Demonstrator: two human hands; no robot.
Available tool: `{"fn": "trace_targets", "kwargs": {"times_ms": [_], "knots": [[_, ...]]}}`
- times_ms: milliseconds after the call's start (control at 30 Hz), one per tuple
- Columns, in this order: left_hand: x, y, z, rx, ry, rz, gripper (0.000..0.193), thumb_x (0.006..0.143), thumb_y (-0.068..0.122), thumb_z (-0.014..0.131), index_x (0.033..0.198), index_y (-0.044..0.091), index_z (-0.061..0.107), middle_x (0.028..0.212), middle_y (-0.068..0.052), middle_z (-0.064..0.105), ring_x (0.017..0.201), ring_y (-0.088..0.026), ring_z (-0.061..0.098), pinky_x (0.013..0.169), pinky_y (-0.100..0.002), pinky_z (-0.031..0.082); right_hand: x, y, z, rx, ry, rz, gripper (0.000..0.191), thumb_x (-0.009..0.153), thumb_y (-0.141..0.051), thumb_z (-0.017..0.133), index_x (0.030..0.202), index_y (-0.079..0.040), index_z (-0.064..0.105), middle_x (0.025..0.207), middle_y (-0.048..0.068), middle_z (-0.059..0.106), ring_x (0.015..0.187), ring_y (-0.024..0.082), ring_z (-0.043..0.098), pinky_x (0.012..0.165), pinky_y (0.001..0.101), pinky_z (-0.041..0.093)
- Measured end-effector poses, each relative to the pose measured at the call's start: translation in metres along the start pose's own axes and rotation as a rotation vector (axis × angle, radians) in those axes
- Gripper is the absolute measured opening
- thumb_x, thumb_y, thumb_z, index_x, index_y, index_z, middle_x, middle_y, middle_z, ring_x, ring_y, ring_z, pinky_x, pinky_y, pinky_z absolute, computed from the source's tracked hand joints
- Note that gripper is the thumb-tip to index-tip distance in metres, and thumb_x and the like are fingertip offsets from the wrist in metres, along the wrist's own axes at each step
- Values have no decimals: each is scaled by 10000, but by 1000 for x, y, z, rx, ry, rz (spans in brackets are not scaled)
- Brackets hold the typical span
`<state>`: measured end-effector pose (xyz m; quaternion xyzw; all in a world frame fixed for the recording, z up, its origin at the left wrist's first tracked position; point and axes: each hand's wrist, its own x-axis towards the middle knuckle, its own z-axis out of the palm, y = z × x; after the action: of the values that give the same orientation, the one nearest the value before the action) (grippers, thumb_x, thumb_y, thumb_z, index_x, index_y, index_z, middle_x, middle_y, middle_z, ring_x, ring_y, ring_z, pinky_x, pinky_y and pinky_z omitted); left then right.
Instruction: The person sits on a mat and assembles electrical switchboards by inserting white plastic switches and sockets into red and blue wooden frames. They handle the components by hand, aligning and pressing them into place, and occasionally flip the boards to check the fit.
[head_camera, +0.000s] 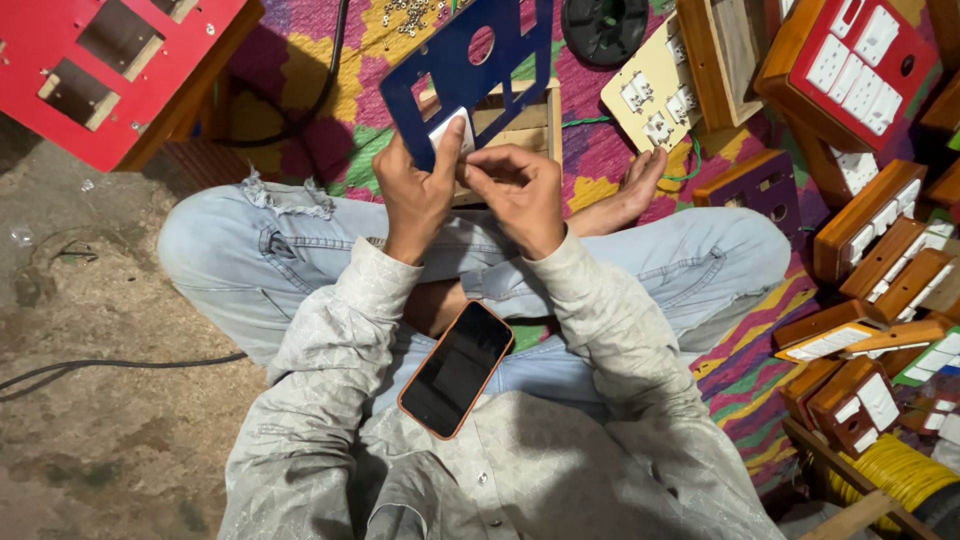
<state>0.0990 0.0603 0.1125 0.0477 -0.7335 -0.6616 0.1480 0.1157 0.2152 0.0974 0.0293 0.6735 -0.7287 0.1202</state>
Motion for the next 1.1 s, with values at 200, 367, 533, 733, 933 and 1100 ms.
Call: {"fn": "trace_targets", "kwargs": {"times_ms": [200, 367, 533, 733, 933, 1100], "knots": [[-3, -17, 5, -142, 16, -86, 255, 1029, 147, 741, 1183, -50, 689, 1000, -109, 777, 871, -118, 724, 772, -278, 584, 12, -16, -4, 304, 28, 126, 324, 895, 49, 778, 1075, -36, 523, 932, 95, 726, 825, 169, 734, 742, 305, 630], [-2, -33, 8, -361, 4, -232, 289, 1026, 168, 728, 1220, -34, 657, 1039, -55, 752, 898, -100, 703, 798, -257, 581, 11, -29, 2, 345, 79, 289, 371, 847, 40, 766, 1152, -32, 567, 1028, 64, 721, 849, 161, 757, 722, 312, 650], [-2, -30, 4, -315, -103, -260, 369, 1066, 242, 659, 1302, -40, 623, 1135, -97, 692, 992, -138, 640, 891, -294, 533, 15, -30, -7, 369, 20, 193, 323, 920, 46, 763, 1192, 29, 589, 1070, 140, 743, 869, 189, 755, 778, 315, 641], [-5, -18, -3, 333, -276, 162, 817, 1106, 451, 644, 1619, -32, 231, 1644, -250, 226, 1543, -408, 222, 1327, -567, 201, 13, -43, -34, 297, 18, 59, 326, 915, 70, 768, 1176, 26, 578, 1049, 140, 730, 910, 182, 760, 813, 304, 642], [-5, -10, -8, 697, -152, 599, 1347, 829, 838, 745, 1644, 103, -37, 1707, -185, -91, 1580, -467, 6, 1300, -645, 108, 15, -61, -53, 218, -78, 62, 359, 918, 41, 763, 1232, 44, 589, 1046, 127, 745, 873, 160, 745, 754, 296, 633], [0, 11, -19, 723, -126, 685, 1302, 911, 761, 788, 1701, 113, -18, 1714, -175, 4, 1587, -454, 73, 1299, -652, 207, 15, -74, -72, 210, -107, 29, 366, 943, 16, 748, 1274, 33, 592, 1052, 87, 734, 892, 128, 729, 787, 275, 631]]}}
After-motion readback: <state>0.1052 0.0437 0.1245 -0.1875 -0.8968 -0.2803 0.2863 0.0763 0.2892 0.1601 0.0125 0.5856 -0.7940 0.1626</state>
